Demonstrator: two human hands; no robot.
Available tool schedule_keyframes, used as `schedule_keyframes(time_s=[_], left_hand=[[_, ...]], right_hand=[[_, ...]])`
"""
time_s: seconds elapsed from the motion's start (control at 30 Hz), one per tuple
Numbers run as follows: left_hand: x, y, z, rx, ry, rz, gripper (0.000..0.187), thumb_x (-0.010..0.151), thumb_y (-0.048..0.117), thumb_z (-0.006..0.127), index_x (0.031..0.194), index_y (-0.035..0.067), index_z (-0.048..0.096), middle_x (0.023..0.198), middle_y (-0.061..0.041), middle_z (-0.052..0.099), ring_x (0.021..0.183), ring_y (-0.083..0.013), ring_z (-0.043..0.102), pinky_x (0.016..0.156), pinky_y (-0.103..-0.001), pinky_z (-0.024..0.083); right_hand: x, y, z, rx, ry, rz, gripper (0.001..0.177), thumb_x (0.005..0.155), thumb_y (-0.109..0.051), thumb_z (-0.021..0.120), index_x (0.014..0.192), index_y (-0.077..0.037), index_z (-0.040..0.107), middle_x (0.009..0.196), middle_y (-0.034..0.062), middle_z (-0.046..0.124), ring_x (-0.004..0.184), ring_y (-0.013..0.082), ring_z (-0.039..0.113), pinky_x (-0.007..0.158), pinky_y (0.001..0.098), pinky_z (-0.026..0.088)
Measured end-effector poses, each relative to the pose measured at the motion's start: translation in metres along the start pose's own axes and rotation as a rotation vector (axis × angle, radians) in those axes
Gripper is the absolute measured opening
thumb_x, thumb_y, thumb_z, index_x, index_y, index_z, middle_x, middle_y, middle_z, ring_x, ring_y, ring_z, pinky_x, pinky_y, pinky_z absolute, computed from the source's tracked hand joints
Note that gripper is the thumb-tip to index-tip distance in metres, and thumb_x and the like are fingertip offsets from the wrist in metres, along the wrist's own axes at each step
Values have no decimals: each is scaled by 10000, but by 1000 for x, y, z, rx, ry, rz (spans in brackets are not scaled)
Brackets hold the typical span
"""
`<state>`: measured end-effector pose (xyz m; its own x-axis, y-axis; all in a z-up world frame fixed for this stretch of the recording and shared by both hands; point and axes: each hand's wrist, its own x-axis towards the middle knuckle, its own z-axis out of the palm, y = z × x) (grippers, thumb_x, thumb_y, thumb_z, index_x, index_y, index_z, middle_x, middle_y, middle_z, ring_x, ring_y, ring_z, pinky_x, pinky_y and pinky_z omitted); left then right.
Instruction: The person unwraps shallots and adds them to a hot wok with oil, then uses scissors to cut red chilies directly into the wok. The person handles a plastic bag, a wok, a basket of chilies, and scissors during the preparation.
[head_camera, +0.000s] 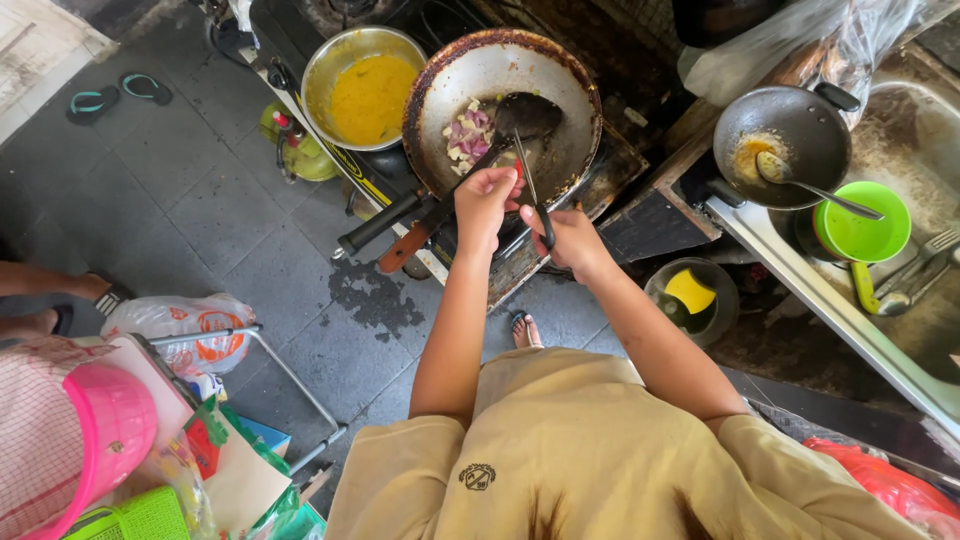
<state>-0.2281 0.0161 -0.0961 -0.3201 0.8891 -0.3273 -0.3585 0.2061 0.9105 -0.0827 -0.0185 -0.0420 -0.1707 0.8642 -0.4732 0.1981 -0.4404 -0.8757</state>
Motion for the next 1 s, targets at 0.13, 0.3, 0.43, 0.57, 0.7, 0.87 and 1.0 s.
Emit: schedule_keyframes(time_s=[0.13, 0.3, 0.43, 0.57, 0.7, 0.87, 1.0], left_hand=[[1, 5, -5, -8, -36, 20, 218, 893, 62, 713, 1090, -25, 746, 903, -221, 760, 740, -173, 721, 596, -244, 627], [1, 9, -6, -2, -64, 36, 216, 897, 82, 737, 1086, -21, 748, 900, -208, 764, 730, -153, 707, 601, -234, 629], [-12, 23, -3, 2, -73, 54, 218, 888, 98, 764, 1069, -24, 756, 880, -207, 764, 721, -144, 694, 591, -225, 622], [-9, 18, -2, 8, -78, 61, 220, 879, 98, 778, 1058, -27, 756, 860, -198, 762, 711, -142, 695, 581, -229, 622], [-6, 16, 0, 6, -58, 57, 226, 867, 80, 780, 1051, -48, 750, 844, -204, 757, 700, -141, 687, 575, -225, 617], [-9, 26, 4, 25, -34, 33, 223, 842, 64, 776, 1027, -58, 754, 847, -214, 754, 694, -147, 681, 563, -230, 617], [-13, 39, 1, 76, 4, 57, 195, 811, 71, 782, 982, -22, 769, 818, -182, 755, 655, -136, 673, 526, -231, 610]], right_hand=[[4, 6, -4, 4, -75, -15, 527, 940, -492, 749, 727, -20, 653, 504, 117, 511, 322, 91, 322, 337, 229, 235], [12, 18, -6, -53, -62, -51, 520, 902, -511, 770, 721, -35, 663, 516, 115, 545, 334, 100, 355, 347, 221, 265], [9, 17, -5, -85, -35, -58, 517, 894, -520, 766, 696, -53, 665, 500, 97, 546, 330, 100, 375, 344, 223, 266], [1, 12, -4, -102, -4, -49, 517, 872, -523, 770, 651, -70, 657, 475, 78, 527, 338, 111, 382, 380, 228, 271], [-4, 3, -3, -150, 37, -54, 517, 846, -552, 779, 615, -104, 662, 456, 48, 517, 374, 108, 387, 418, 230, 274], [-3, 7, -3, -207, 87, -45, 528, 811, -587, 791, 580, -131, 661, 437, 27, 510, 436, 112, 361, 464, 247, 253], [-6, 1, -11, -88, 85, 0, 485, 853, -507, 798, 656, -89, 652, 456, 56, 516, 363, 79, 317, 380, 207, 214]])
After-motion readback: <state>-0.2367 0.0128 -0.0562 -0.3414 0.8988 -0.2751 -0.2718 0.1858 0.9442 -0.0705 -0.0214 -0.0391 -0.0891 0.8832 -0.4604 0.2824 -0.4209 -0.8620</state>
